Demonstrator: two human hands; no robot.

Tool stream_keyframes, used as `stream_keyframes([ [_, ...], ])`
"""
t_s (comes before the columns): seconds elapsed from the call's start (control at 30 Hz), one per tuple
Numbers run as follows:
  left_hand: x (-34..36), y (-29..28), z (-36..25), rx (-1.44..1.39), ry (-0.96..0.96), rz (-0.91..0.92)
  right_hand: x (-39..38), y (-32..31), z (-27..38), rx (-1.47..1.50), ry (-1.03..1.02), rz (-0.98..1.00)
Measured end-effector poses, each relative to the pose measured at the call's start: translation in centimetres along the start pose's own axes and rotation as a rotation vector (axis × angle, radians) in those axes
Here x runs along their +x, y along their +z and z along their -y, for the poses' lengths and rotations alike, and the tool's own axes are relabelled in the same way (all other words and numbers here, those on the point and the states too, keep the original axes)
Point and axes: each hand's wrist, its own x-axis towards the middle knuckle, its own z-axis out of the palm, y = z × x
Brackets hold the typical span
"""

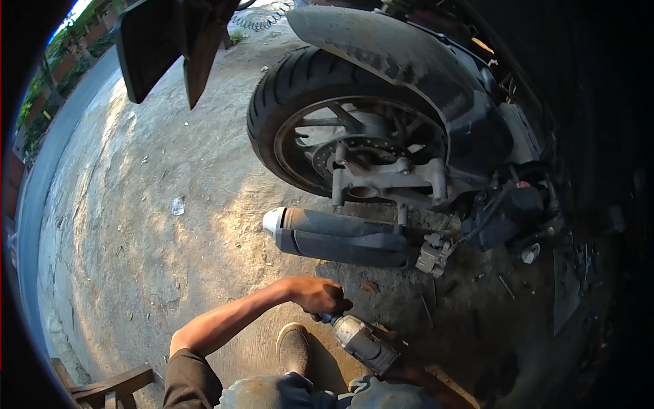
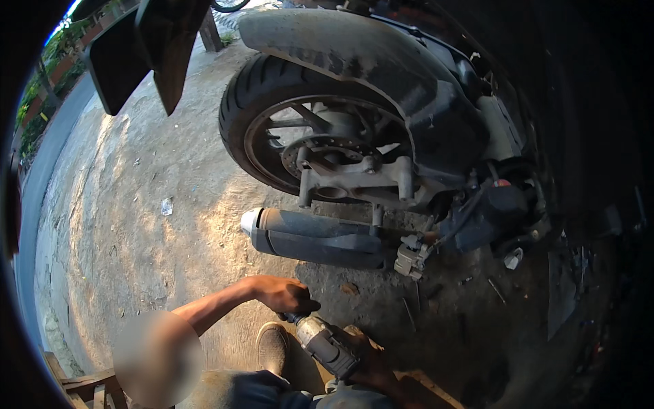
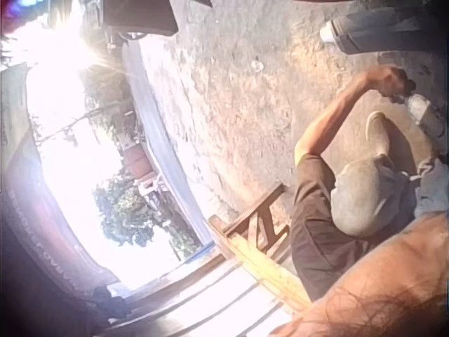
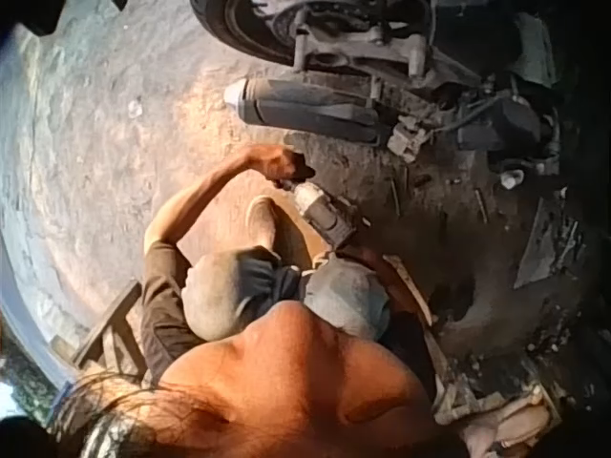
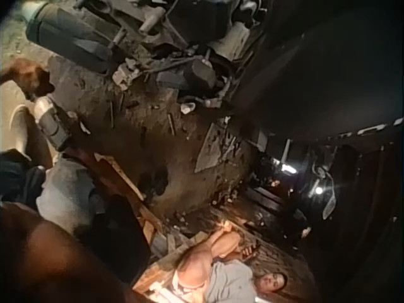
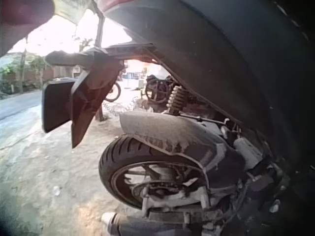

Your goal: Repairing and inspecting the rear mechanical components of a motorcycle using power and hand tools.

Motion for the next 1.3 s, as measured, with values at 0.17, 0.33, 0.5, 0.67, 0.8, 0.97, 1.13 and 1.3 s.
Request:
stream_keyframes([
  [0.17, -2.1, -0.7, -4.7, -0.01, 0.146, -0.592, 2.6, 1.4, 0.7, 0.15, -0.095, -0.024],
  [0.33, -5.9, -4.9, -8.3, 0.296, 0.329, -1.517, 8.4, 4.0, 1.9, 0.542, -0.263, -0.192],
  [0.5, -9.4, -15.1, -9.3, 0.648, 0.285, -2.157, 14.0, 5.9, 4.8, 0.816, -0.445, -0.304],
  [0.67, -9.1, -23.4, -9.3, 0.711, 0.621, -1.87, 16.3, 7.0, 6.0, 0.89, -0.452, -0.327],
  [0.8, -9.2, -28.8, -8.2, 1.079, 0.231, -1.723, 17.4, 7.6, 6.1, 0.855, -0.479, -0.3],
  [0.97, -9.0, -29.9, -7.8, 1.806, 0.308, -1.653, 19.6, 6.7, 7.6, 0.909, -0.577, -0.28],
  [1.13, -8.2, -27.6, -10.6, 1.44, 0.172, -1.691, 19.5, 8.1, 9.7, 1.218, -0.568, -0.169],
  [1.3, -7.7, -27.0, -11.5, 1.392, 0.223, -1.698, 20.7, 11.1, 11.7, 1.481, -0.505, -0.035],
])
